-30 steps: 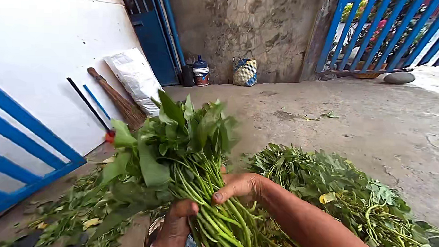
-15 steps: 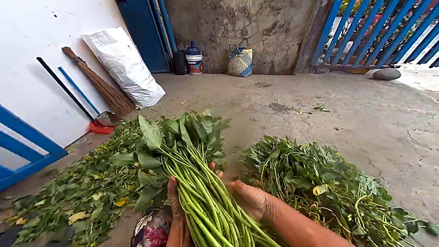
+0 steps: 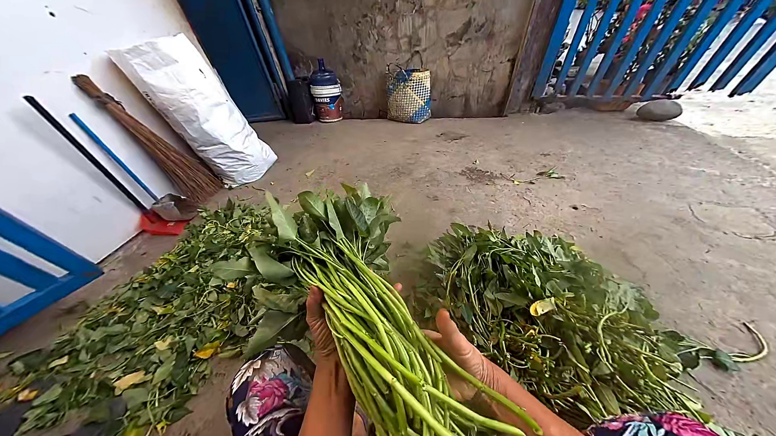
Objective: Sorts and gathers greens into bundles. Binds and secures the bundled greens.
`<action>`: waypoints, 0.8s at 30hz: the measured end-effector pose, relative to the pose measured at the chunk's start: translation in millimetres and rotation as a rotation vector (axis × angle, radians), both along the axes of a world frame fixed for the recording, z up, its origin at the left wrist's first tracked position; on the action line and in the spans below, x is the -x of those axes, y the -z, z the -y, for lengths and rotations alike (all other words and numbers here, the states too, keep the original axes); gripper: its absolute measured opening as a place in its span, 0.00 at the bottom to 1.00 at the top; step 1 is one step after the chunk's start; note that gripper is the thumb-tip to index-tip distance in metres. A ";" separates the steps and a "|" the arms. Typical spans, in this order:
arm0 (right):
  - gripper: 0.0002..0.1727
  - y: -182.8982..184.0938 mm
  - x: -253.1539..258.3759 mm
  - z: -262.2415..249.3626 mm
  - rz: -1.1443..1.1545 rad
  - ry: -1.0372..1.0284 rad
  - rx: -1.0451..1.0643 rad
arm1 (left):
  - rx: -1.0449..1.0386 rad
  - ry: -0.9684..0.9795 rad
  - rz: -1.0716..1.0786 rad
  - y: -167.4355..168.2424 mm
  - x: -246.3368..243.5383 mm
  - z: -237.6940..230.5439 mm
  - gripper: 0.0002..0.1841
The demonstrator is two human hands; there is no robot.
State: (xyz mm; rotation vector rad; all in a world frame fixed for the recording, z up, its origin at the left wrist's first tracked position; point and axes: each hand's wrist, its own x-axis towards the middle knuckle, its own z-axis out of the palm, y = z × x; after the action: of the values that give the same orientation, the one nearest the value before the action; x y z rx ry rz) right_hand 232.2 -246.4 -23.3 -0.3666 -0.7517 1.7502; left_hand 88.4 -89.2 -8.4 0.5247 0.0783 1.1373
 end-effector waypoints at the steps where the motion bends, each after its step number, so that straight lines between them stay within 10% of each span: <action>1: 0.52 -1.8 -3.4 4.6 0.032 0.000 -0.023 | -0.073 0.011 0.018 -3.3 -1.6 3.5 0.14; 4: 0.51 -10.2 -10.2 21.8 0.114 -0.026 -0.059 | -0.079 0.374 0.203 11.2 -0.2 0.5 0.29; 9: 0.45 -4.3 -8.2 34.3 -0.022 0.046 -0.044 | -0.154 -0.021 0.127 -10.9 -18.2 19.1 0.08; 20: 0.55 22.6 6.3 61.8 -0.054 -0.126 -0.005 | -0.266 -0.118 0.165 -5.0 -18.7 -26.8 0.10; 24: 0.62 22.3 -45.2 71.0 0.399 -0.029 0.218 | -0.280 -0.156 0.063 -3.1 -12.2 -35.8 0.09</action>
State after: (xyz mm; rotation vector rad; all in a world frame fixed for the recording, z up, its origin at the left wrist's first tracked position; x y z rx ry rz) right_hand 277.3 -317.5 -45.6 -0.8750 -0.8493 1.8134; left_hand 100.6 -53.4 -5.3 0.7401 -0.0977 1.3259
